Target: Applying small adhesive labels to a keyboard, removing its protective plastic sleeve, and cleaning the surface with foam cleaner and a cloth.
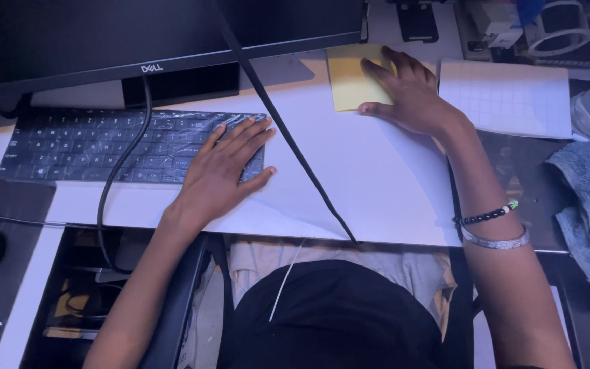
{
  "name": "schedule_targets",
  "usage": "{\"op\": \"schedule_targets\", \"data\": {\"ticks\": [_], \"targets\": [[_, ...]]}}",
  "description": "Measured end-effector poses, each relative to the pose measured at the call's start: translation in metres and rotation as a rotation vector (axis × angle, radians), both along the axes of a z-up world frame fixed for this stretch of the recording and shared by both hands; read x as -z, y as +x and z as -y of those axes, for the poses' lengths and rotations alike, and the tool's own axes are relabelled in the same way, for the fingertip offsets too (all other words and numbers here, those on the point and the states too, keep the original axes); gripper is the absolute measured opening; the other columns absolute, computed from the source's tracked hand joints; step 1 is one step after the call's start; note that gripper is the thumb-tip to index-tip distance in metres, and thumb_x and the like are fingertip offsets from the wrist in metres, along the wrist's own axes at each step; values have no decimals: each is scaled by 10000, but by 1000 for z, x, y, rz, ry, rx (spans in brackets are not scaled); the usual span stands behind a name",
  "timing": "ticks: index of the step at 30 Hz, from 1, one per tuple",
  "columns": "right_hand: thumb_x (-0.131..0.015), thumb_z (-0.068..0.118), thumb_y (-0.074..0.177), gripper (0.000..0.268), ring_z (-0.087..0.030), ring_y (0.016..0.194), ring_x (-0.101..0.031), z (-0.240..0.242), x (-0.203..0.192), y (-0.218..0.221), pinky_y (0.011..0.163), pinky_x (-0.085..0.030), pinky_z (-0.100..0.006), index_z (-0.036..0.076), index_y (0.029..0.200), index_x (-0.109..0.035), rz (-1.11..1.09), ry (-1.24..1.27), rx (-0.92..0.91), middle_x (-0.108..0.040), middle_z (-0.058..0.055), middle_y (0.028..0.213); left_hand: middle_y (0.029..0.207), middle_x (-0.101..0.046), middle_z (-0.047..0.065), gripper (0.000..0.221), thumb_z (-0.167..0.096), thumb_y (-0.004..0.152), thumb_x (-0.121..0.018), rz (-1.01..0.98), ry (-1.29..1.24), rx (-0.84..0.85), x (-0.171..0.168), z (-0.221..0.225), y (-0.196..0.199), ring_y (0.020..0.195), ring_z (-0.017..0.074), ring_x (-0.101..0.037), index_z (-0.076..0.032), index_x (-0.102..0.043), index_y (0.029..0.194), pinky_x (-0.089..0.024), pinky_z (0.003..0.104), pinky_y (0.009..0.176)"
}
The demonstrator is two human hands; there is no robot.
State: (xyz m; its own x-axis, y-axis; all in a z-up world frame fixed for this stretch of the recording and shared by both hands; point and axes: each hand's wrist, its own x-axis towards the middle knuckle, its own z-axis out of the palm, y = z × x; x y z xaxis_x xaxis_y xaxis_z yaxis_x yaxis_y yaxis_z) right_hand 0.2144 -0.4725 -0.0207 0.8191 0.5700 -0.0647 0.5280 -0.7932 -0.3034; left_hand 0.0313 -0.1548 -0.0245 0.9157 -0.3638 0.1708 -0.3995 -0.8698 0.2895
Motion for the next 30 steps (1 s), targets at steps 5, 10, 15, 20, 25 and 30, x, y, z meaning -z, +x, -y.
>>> {"op": "schedule_targets", "data": {"ticks": [5, 10, 15, 20, 25, 30], "targets": [[-502, 566, 973, 767, -434, 1533, -99, 2, 9, 4, 1182, -107, -623, 253, 1630, -259, 44, -14, -18, -139, -204, 1688, 1698, -264, 33, 624, -477, 1051, -452, 21, 0, -60, 3, -4, 1, 1575, 239, -149, -174, -389, 1592, -81, 504, 1250], [-471, 566, 992, 748, -439, 1530, -94, 2, 13, 5, 1180, -100, -637, 246, 1628, -244, 76, -6, -32, -130, -202, 1683, 1716, -182, 21, 716, -594, 1028, -398, -27, 85, -114, 2, -7, 0, 1578, 315, -32, -218, -298, 1629, 10, 570, 1232], [-431, 614, 967, 790, -415, 1552, -47, 0, 4, -1, 1197, -75, -603, 275, 1645, -207, -14, -24, 0, -85, -163, 1711, 1717, -197, 28, 731, -600, 1025, -415, -10, 74, -99, 5, -8, 0, 1581, 321, -48, -211, -293, 1633, -4, 582, 1230], [-426, 603, 975, 776, -434, 1541, -72, 2, 6, 3, 1192, -93, -612, 279, 1643, -200, -5, -46, -12, -98, -165, 1709, 1719, -179, 31, 787, -636, 997, -445, -21, 87, -105, 3, -8, 0, 1579, 325, -36, -206, -280, 1635, 2, 571, 1232], [-436, 595, 987, 757, -470, 1521, -135, 4, 12, 5, 1166, -155, -638, 272, 1636, -221, 51, -52, -33, -145, -188, 1696, 1720, -172, 22, 792, -632, 992, -457, -25, 93, -107, 4, -7, 0, 1579, 319, -35, -210, -274, 1637, 3, 563, 1235], [-406, 598, 993, 752, -431, 1533, -71, 1, 9, 1, 1192, -66, -607, 238, 1631, -238, 36, -5, -25, -124, -212, 1683, 1710, -225, 16, 748, -558, 998, -493, 18, 66, -128, 9, -8, 2, 1581, 319, -85, -201, -310, 1629, -24, 563, 1241]]}}
